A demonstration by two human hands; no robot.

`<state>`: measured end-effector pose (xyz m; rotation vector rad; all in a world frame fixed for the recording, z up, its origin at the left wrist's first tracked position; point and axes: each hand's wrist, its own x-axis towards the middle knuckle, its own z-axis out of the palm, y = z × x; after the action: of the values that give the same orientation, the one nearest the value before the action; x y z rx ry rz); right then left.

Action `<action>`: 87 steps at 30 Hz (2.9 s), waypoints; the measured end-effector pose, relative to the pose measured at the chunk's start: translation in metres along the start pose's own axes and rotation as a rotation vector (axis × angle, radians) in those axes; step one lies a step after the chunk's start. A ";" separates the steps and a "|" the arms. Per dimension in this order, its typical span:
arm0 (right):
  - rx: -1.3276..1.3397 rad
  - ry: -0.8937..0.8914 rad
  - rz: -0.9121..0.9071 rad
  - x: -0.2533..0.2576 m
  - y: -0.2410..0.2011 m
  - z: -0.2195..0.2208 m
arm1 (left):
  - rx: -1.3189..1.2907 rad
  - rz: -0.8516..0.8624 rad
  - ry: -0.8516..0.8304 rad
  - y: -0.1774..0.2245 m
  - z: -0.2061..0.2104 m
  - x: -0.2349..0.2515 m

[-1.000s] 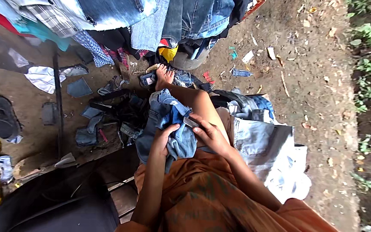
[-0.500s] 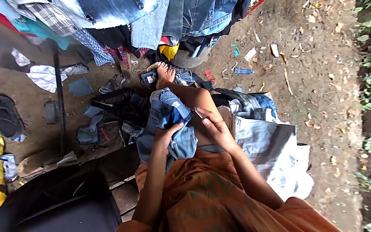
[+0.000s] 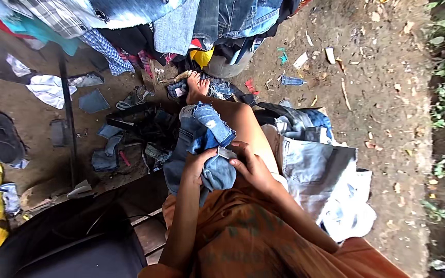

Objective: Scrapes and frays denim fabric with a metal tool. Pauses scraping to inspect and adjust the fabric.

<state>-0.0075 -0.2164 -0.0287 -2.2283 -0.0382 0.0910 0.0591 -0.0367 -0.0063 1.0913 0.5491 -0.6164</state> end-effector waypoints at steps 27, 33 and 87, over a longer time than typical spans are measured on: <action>1.012 -0.172 0.613 0.047 -0.006 -0.034 | 0.179 0.131 0.048 -0.005 0.008 0.008; 0.082 0.152 0.024 0.017 -0.010 -0.024 | 0.107 0.094 0.054 -0.005 0.010 0.008; 0.187 -0.100 0.104 0.013 -0.001 -0.010 | 0.044 0.103 0.027 -0.007 0.007 0.001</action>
<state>0.0062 -0.2227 -0.0225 -2.0367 0.0307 0.2532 0.0556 -0.0455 -0.0088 1.1636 0.5016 -0.5267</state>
